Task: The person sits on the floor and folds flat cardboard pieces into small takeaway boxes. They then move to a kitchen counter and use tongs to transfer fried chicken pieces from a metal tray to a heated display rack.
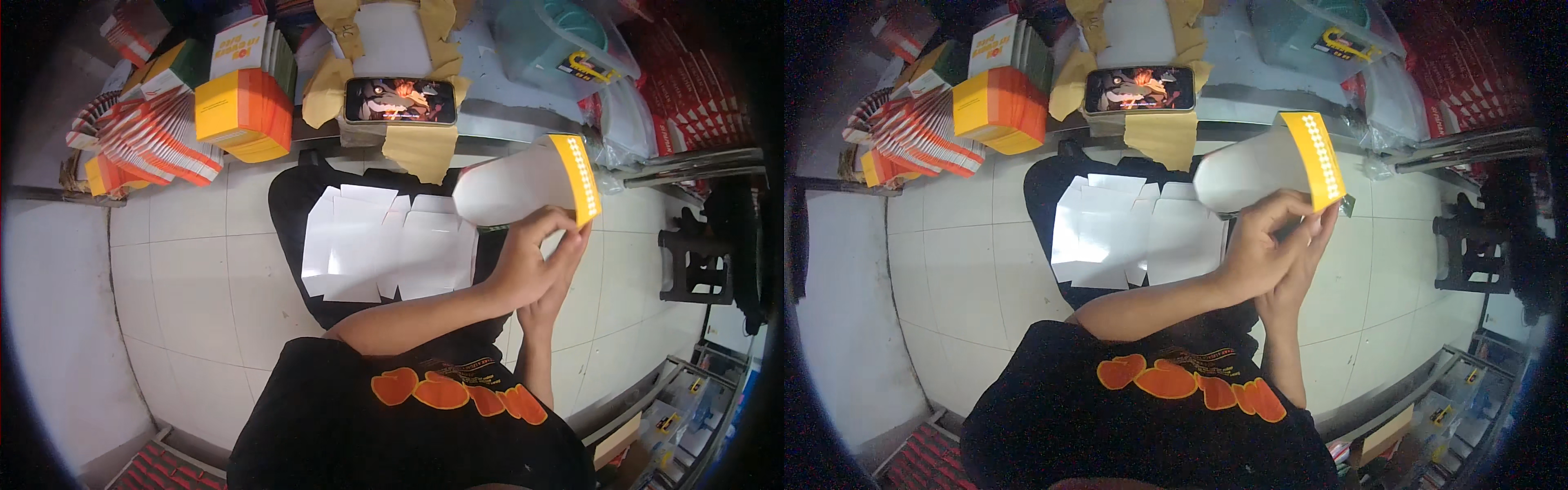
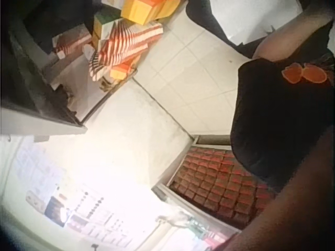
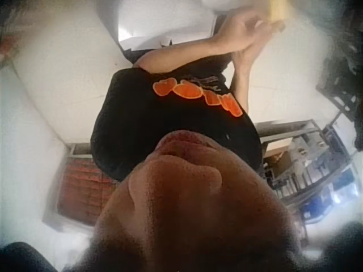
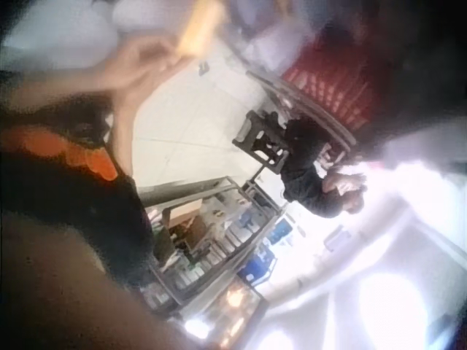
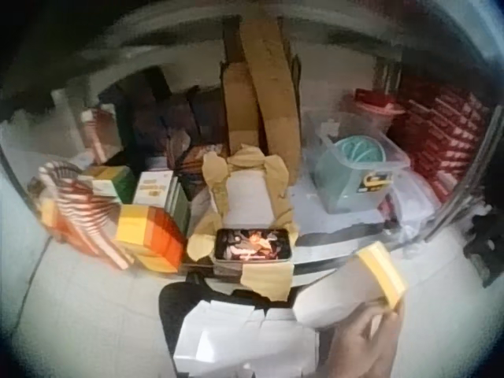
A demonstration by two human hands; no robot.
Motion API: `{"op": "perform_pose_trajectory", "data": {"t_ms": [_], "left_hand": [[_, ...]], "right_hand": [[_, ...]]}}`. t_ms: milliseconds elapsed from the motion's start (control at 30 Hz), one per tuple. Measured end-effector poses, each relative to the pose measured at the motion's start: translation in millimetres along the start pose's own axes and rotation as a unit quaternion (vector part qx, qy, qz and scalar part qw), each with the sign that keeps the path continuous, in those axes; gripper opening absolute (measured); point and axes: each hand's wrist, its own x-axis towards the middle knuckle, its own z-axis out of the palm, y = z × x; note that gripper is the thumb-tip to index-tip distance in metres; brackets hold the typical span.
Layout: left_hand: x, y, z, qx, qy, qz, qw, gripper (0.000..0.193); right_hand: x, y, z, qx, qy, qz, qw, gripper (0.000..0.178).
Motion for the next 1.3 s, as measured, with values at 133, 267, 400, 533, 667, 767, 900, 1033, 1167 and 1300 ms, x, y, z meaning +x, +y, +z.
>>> {"op": "perform_pose_trajectory", "data": {"t_ms": [133, 267, 400, 533, 667, 767, 900, 1033, 1167, 1300], "left_hand": [[-7, 13, 4, -0.175, 0.056, -0.07, 0.98, 0.012], [-20, 39, -11, -0.215, -0.051, -0.13, 0.967, 0.024], [-34, 54, -52, 0.051, -0.042, -0.045, 0.997, 0.032], [-57, 77, -144, 0.462, 0.142, 0.111, 0.868, 0.045], [-115, 86, -226, 0.684, 0.232, -0.023, 0.691, 0.047], [-146, 70, -239, 0.616, 0.217, -0.18, 0.736, 0.044], [-146, 57, -226, 0.563, 0.235, -0.155, 0.777, 0.035], [-154, 47, -250, 0.417, 0.3, -0.186, 0.838, 0.03], [-125, 106, -234, 0.32, 0.271, -0.13, 0.898, 0.025], [-82, 156, -218, 0.27, 0.182, -0.111, 0.939, 0.023]], "right_hand": [[1, -3, -28, -0.141, -0.015, -0.105, 0.984, 0.091], [14, -15, -52, -0.033, -0.072, -0.028, 0.997, 0.113], [30, -3, -45, -0.012, -0.089, -0.019, 0.996, 0.111], [77, 55, -7, 0.11, 0.021, 0.079, 0.991, 0.098], [125, 104, 75, 0.223, 0.067, 0.084, 0.969, 0.109], [152, 128, 127, 0.146, 0.017, 0.069, 0.987, 0.112], [131, 166, 138, -0.046, -0.073, 0.107, 0.991, 0.108], [49, 137, 91, -0.073, -0.143, 0.069, 0.985, 0.097], [-2, 103, 48, 0.04, -0.252, 0.162, 0.953, 0.088], [3, 85, 19, 0.163, -0.316, 0.322, 0.877, 0.098]]}}
